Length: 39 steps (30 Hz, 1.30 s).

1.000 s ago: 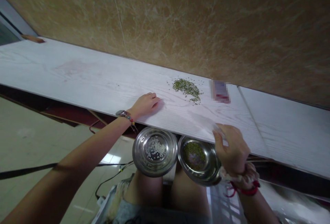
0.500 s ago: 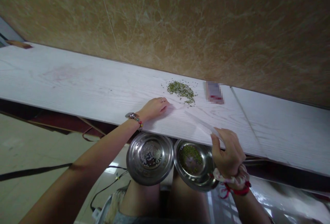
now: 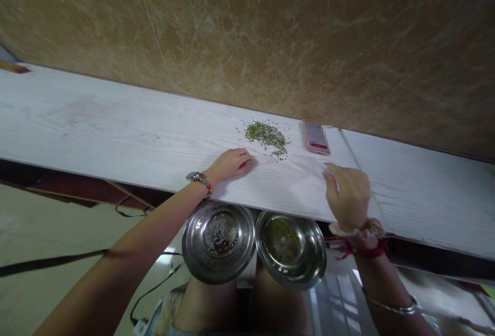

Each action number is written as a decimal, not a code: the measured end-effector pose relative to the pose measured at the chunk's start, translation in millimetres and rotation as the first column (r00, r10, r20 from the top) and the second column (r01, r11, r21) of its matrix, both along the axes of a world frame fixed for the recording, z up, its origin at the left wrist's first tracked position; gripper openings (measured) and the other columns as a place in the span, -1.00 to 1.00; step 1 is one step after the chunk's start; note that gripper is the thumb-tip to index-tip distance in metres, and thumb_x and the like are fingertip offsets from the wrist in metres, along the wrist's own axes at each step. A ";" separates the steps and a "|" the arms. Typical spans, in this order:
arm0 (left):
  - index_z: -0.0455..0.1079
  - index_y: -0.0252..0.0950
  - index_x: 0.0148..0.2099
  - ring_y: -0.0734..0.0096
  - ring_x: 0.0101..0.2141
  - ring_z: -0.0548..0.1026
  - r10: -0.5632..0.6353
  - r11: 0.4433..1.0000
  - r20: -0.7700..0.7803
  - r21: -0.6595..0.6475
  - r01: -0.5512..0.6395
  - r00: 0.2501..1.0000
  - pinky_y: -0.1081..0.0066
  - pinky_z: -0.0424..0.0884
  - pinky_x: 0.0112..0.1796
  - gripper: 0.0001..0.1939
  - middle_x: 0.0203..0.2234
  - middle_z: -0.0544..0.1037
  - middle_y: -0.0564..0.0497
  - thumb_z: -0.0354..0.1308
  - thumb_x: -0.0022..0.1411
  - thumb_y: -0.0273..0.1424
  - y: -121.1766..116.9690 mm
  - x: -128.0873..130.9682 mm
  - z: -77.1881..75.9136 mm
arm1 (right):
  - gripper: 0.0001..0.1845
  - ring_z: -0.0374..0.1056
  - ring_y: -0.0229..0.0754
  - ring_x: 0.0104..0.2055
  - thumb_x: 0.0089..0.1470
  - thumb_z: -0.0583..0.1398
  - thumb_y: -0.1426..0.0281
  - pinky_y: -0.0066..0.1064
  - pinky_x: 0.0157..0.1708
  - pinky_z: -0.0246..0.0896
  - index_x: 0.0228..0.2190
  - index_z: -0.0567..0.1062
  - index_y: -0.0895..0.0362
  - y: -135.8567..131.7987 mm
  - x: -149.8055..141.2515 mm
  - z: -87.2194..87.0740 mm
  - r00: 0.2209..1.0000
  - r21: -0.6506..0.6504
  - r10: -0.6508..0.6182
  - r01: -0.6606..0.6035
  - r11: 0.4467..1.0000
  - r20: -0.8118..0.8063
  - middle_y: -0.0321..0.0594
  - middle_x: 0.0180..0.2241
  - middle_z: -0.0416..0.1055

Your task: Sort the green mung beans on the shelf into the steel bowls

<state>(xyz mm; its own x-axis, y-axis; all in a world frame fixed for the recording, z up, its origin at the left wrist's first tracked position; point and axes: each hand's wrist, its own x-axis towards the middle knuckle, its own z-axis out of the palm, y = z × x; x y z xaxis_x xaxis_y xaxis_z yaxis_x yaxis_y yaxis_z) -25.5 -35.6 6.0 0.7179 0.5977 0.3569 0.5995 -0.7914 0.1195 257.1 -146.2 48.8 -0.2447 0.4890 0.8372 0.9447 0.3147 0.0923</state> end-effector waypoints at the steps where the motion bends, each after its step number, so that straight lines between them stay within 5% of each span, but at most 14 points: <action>1: 0.44 -0.32 -0.15 0.34 -0.27 0.48 0.004 1.000 -0.001 0.006 -0.004 1.000 0.38 0.39 -0.22 -0.80 -0.26 0.56 -0.08 -0.02 0.30 -0.48 -0.1 0.3 -0.3 | -0.81 0.38 -0.17 -0.37 0.19 0.09 0.42 -0.29 -0.24 0.18 -0.28 0.51 0.11 7.4 3.7 -1.3 1.000 -0.021 -0.019 0.019 1.000 0.010 -0.20 -0.43 0.52; 8: 0.44 -0.31 -0.12 0.33 -0.24 0.50 0.031 0.999 0.000 -0.019 -0.031 1.000 0.36 0.40 -0.19 -0.79 -0.22 0.55 -0.08 0.01 0.27 -0.49 -2.3 0.5 -0.9 | -0.77 0.35 -0.16 -0.36 0.21 0.05 0.43 -0.30 -0.22 0.13 -0.29 0.52 0.12 41.3 9.3 -12.8 0.986 -0.080 0.079 -0.068 0.994 0.147 -0.20 -0.44 0.52; 16: 0.44 -0.31 -0.15 0.32 -0.22 0.50 0.048 0.998 0.062 -0.039 -0.046 0.997 0.35 0.41 -0.18 -0.82 -0.22 0.55 -0.08 0.03 0.26 -0.48 -0.7 -0.9 -4.3 | -0.79 0.37 -0.16 -0.33 0.20 0.07 0.44 -0.30 -0.21 0.15 -0.30 0.52 0.12 40.0 10.4 -12.1 0.981 -0.123 0.141 -0.125 0.985 0.132 -0.20 -0.42 0.54; 39: 0.44 -0.31 -0.12 0.32 -0.21 0.49 0.073 0.994 0.083 -0.085 -0.066 0.994 0.32 0.41 -0.15 -0.76 -0.20 0.55 -0.09 -0.02 0.26 -0.51 0.0 -0.5 -6.8 | -0.78 0.39 -0.13 -0.30 0.18 0.07 0.46 -0.30 -0.23 0.15 -0.29 0.53 0.13 49.0 20.8 -7.1 0.985 -0.116 0.042 -0.023 0.993 0.167 -0.16 -0.39 0.55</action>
<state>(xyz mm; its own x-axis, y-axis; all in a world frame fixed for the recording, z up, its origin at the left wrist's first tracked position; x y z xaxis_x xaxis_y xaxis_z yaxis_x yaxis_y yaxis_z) -25.9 -35.6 -0.7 0.6421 0.6752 0.3631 0.6376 -0.7333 0.2360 277.9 -97.2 41.7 -0.3951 0.5680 0.7220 0.9076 0.3628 0.2113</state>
